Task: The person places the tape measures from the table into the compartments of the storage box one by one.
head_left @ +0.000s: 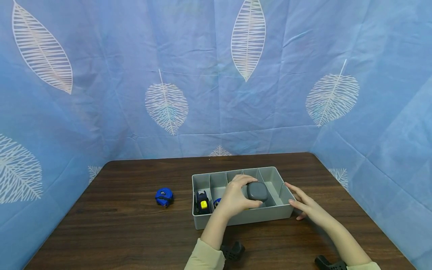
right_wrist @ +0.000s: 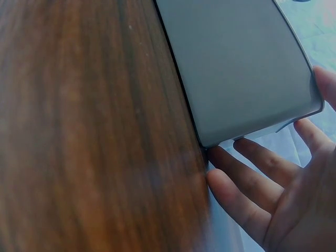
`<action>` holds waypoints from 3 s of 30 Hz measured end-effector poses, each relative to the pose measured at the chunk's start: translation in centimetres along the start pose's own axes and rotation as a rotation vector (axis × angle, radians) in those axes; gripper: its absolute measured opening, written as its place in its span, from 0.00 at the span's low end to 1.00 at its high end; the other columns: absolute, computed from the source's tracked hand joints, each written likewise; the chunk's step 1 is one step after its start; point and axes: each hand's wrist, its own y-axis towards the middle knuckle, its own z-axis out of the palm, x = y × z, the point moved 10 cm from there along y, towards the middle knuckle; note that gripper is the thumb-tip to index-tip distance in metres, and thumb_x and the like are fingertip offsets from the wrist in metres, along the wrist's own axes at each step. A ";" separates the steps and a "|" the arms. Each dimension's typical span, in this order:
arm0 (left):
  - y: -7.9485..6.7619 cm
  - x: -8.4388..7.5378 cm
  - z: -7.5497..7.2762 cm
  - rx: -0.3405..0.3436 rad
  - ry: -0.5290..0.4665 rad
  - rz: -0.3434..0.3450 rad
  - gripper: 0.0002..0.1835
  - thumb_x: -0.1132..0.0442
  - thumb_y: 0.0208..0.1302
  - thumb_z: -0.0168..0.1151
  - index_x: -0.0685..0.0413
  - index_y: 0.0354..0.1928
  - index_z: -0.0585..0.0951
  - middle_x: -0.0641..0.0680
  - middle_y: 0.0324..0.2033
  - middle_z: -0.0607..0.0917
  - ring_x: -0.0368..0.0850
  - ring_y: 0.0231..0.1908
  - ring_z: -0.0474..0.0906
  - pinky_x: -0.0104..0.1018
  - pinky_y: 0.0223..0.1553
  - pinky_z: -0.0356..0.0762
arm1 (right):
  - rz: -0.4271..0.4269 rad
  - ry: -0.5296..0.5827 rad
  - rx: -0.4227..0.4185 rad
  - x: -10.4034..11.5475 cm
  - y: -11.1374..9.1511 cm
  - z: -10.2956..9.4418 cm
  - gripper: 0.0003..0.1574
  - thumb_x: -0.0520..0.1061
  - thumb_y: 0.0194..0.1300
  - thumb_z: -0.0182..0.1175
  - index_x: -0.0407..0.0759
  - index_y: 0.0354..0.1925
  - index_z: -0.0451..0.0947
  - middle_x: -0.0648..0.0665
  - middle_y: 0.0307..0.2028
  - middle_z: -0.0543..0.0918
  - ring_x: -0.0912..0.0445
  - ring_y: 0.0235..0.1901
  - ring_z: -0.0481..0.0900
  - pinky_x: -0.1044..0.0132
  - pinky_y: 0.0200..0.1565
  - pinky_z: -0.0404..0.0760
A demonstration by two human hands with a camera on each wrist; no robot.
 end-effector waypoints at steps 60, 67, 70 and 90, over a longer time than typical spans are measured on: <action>-0.3 0.5 4.3 0.145 0.685 0.052 0.36 0.33 0.58 0.57 0.49 0.61 0.76 0.45 0.55 0.78 0.42 0.58 0.68 0.40 0.64 0.60 | -0.023 -0.010 0.011 0.5 -0.1 0.1 0.38 0.44 0.75 0.42 0.42 0.75 0.39 0.27 0.72 0.33 0.18 0.62 0.40 0.51 0.31 0.80; -0.4 0.6 5.3 0.221 0.784 0.089 0.27 0.35 0.67 0.48 0.43 0.53 0.83 0.42 0.50 0.81 0.42 0.59 0.68 0.41 0.66 0.54 | -0.003 0.005 0.005 0.1 -0.1 0.1 0.38 0.45 0.75 0.42 0.44 0.76 0.39 0.29 0.72 0.34 0.18 0.61 0.45 0.50 0.32 0.80; -0.4 0.6 5.4 0.234 0.780 0.098 0.25 0.37 0.68 0.49 0.42 0.51 0.85 0.41 0.48 0.82 0.41 0.59 0.69 0.42 0.67 0.52 | 0.002 0.007 0.005 -0.1 -0.1 0.1 0.38 0.45 0.76 0.42 0.44 0.76 0.39 0.29 0.72 0.34 0.18 0.61 0.45 0.50 0.32 0.79; -0.6 0.1 5.3 0.214 0.736 0.158 0.23 0.39 0.68 0.50 0.43 0.51 0.84 0.41 0.48 0.82 0.40 0.58 0.70 0.42 0.68 0.50 | 0.001 0.004 0.011 0.0 -0.1 0.2 0.38 0.44 0.76 0.42 0.45 0.76 0.39 0.28 0.72 0.36 0.20 0.60 0.50 0.50 0.32 0.79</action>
